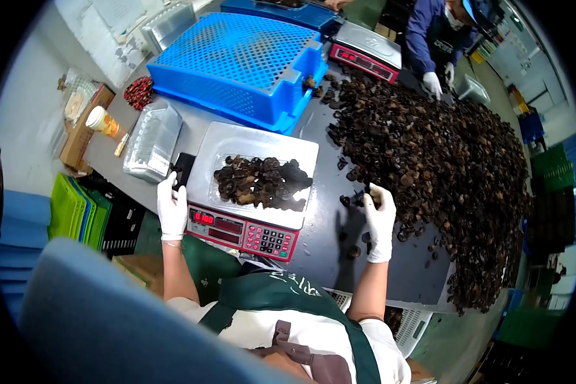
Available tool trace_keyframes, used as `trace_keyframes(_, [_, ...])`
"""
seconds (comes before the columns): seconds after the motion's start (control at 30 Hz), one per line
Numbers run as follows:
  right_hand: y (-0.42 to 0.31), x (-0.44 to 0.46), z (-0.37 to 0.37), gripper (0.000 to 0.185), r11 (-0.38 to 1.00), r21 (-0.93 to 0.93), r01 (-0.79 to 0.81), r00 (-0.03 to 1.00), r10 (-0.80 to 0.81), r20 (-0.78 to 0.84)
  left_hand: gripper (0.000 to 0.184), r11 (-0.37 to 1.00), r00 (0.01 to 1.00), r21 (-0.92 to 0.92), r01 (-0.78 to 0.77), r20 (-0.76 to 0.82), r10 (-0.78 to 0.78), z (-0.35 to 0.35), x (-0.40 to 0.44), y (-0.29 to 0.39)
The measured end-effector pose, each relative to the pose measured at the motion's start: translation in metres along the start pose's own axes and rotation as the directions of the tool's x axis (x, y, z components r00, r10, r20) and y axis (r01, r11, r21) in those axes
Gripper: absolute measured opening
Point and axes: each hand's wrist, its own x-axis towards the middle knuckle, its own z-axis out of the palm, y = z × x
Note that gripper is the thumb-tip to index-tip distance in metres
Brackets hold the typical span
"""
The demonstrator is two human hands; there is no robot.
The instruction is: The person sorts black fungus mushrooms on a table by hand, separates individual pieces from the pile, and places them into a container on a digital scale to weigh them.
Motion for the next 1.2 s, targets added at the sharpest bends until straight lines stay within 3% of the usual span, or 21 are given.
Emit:
trace_keyframes(0.07, [0.005, 0.0, 0.003, 0.027, 0.991, 0.114, -0.068, 0.996, 0.06, 0.071, 0.04, 1.0, 0.999, -0.013, 0.024, -0.024, -0.025, -0.004, 0.003, -0.002])
trace_keyframes(0.17, [-0.008, 0.003, 0.019, 0.026, 0.994, 0.096, -0.048, 0.979, 0.028, 0.2, 0.04, 0.997, 0.999, -0.061, 0.037, -0.021, -0.038, -0.002, 0.003, -0.005])
trace_keyframes(0.27, [-0.024, 0.011, 0.044, 0.026, 0.982, 0.188, -0.017, 0.966, -0.032, 0.256, 0.041, 1.0, 0.998, -0.005, 0.008, 0.055, -0.008, 0.004, 0.001, -0.003])
trace_keyframes(0.33, [-0.031, 0.018, 0.062, 0.028, 0.988, 0.146, 0.051, 0.957, -0.09, 0.276, 0.041, 0.998, 0.988, -0.025, 0.05, 0.145, -0.046, 0.011, -0.003, -0.002])
trace_keyframes(0.37, [-0.039, 0.016, 0.067, 0.03, 0.989, 0.146, 0.011, 0.948, -0.057, 0.314, 0.041, 0.998, 0.983, -0.024, 0.052, 0.177, -0.047, 0.013, -0.005, 0.0])
trace_keyframes(0.43, [-0.044, 0.013, 0.072, 0.04, 0.996, 0.091, -0.014, 0.896, -0.028, 0.444, 0.04, 0.998, 0.971, -0.02, 0.058, 0.235, -0.051, 0.016, -0.01, 0.006])
trace_keyframes(0.47, [-0.048, 0.01, 0.071, 0.044, 0.998, 0.037, -0.05, 0.856, 0.023, 0.516, 0.037, 0.998, 0.973, -0.001, -0.07, 0.221, 0.068, 0.024, -0.014, -0.008])
trace_keyframes(0.53, [-0.063, -0.001, 0.062, 0.052, 1.0, -0.001, -0.003, 0.777, 0.003, 0.63, 0.036, 0.994, 0.946, -0.106, 0.016, 0.325, 0.019, 0.024, -0.018, -0.004])
trace_keyframes(0.6, [-0.075, -0.015, 0.056, 0.059, 0.984, -0.067, -0.165, 0.657, 0.16, 0.736, 0.032, 0.99, 0.951, -0.14, -0.011, 0.304, 0.054, 0.029, -0.019, -0.007])
trace_keyframes(0.7, [-0.058, -0.039, 0.071, 0.06, 0.933, 0.165, -0.319, 0.725, 0.128, 0.677, 0.026, 0.907, 0.869, -0.259, 0.332, 0.457, -0.187, 0.036, -0.014, -0.012])
trace_keyframes(0.73, [-0.05, -0.04, 0.075, 0.059, 0.922, 0.191, -0.338, 0.73, 0.128, 0.672, 0.026, 0.906, 0.873, -0.271, 0.325, 0.454, -0.178, 0.039, -0.011, -0.012])
trace_keyframes(0.8, [-0.044, -0.034, 0.081, 0.059, 0.941, 0.192, -0.279, 0.778, 0.104, 0.619, 0.028, 0.762, 0.841, -0.476, 0.439, 0.517, -0.161, 0.045, -0.004, -0.016])
trace_keyframes(0.9, [-0.056, -0.008, 0.089, 0.058, 0.916, 0.252, -0.312, 0.797, 0.108, 0.594, 0.029, 0.657, 0.859, -0.603, 0.451, 0.494, -0.136, 0.053, 0.019, -0.015])
trace_keyframes(0.93, [-0.071, 0.004, 0.087, 0.059, 0.934, 0.209, -0.29, 0.789, 0.11, 0.605, 0.026, 0.62, 0.862, -0.635, 0.461, 0.488, -0.14, 0.054, 0.029, -0.011])
trace_keyframes(1.0, [-0.064, 0.028, 0.111, 0.054, 0.936, 0.311, -0.167, 0.867, -0.011, 0.499, 0.028, 0.584, 0.885, -0.685, 0.435, 0.443, -0.14, 0.063, 0.054, -0.014])
trace_keyframes(1.1, [-0.094, 0.067, 0.127, 0.051, 0.903, 0.387, -0.184, 0.866, -0.037, 0.498, 0.028, 0.605, 0.929, -0.716, 0.349, 0.348, -0.123, 0.073, 0.094, -0.007])
trace_keyframes(1.2, [-0.096, 0.108, 0.154, 0.049, 0.888, 0.431, -0.157, 0.89, -0.061, 0.451, 0.027, 0.426, 0.918, -0.814, 0.396, 0.339, -0.205, 0.094, 0.137, -0.012])
